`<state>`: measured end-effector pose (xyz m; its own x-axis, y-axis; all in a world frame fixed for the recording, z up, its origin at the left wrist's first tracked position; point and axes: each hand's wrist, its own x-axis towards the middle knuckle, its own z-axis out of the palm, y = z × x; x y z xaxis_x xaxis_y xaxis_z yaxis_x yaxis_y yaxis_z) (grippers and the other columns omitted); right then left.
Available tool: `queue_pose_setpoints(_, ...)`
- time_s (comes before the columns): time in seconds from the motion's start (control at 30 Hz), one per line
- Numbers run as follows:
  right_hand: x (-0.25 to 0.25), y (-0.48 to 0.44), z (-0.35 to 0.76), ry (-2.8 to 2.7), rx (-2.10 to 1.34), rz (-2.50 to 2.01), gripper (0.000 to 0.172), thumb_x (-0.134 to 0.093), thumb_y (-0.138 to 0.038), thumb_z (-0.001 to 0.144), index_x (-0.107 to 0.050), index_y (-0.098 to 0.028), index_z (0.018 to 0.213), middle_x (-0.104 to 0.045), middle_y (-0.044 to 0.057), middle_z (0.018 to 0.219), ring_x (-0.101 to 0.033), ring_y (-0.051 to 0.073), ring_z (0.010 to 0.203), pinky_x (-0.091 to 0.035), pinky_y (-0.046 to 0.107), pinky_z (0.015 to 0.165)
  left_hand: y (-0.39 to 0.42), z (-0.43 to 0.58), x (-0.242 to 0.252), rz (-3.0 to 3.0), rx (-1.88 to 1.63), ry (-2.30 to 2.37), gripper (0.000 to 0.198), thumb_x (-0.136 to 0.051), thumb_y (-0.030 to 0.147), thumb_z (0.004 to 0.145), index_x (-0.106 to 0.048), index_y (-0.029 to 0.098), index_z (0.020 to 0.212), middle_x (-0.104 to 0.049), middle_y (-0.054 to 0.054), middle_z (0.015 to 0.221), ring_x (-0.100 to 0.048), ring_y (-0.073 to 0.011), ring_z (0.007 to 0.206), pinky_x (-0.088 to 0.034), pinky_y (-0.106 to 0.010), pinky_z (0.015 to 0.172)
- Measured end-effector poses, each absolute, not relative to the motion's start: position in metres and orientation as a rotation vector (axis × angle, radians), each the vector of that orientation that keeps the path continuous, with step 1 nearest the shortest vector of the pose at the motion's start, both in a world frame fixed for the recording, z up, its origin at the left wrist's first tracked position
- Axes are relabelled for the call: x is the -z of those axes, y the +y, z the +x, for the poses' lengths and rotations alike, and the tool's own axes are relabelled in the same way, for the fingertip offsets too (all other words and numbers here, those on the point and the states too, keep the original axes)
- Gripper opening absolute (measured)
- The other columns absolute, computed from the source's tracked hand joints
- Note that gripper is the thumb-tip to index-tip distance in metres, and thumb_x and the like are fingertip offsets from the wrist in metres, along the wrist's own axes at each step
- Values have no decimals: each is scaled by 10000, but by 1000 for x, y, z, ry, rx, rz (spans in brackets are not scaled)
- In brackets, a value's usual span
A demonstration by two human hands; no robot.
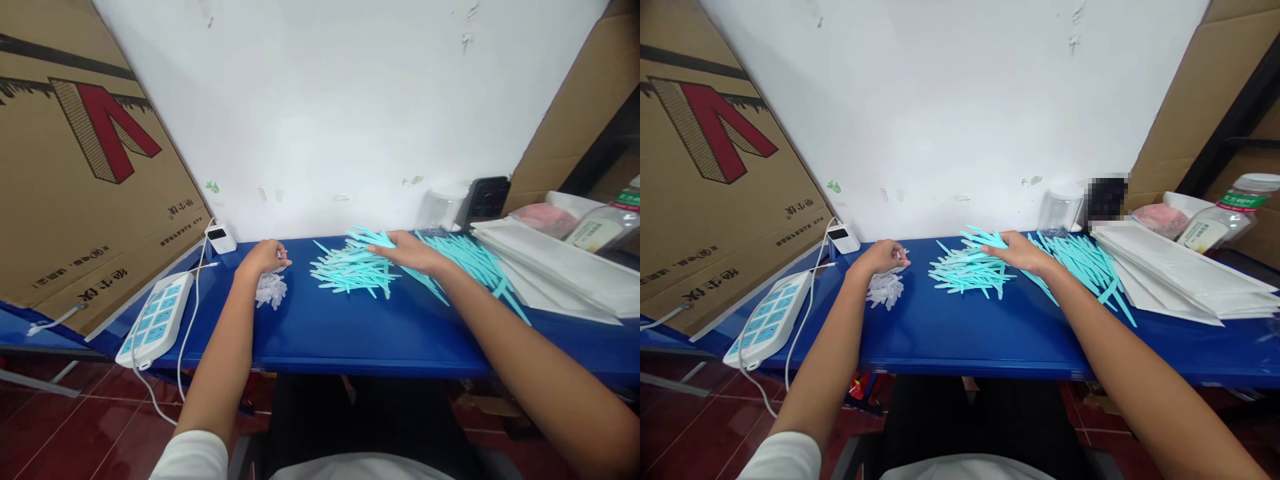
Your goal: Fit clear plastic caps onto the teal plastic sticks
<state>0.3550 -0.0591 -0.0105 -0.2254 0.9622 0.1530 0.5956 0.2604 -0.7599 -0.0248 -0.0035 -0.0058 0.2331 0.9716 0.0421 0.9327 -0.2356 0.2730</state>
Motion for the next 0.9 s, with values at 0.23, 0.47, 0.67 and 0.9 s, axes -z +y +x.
queue_pose_setpoints(0.23,13,-60,351,-1907,-835,-1345,772,-647,-866,709,-726,-171,1037,-720,91,1029,-594,245,872,-415,305,724,4,-37,13,2171,-203,1949,283,-837,411,669,-737,194,822,-738,-58,810,-663,-195,703,-418,-256,590)
queue_pose_setpoints(0.47,7,-65,345,-1844,-790,-1399,744,-690,-860,668,-703,-152,894,-685,103,847,-553,241,786,-408,319,691,15,-33,28,2150,-170,1917,224,-834,357,677,-725,179,759,-734,-55,760,-633,-169,658,-405,-243,581)
queue_pose_setpoints(0.67,8,-64,345,-1850,-829,-1369,626,-725,-780,711,-693,-176,873,-653,67,788,-530,216,742,-395,310,656,11,-25,28,2202,-161,1817,262,-756,441,769,-680,191,767,-745,-63,803,-638,-178,679,-399,-245,567)
queue_pose_setpoints(0.9,9,-65,345,-1852,-905,-1331,582,-738,-741,723,-669,-180,860,-585,28,727,-460,166,668,-373,292,619,9,-19,27,2147,-556,1485,245,-594,407,913,-600,180,1005,-737,-65,820,-671,-167,691,-462,-229,593)
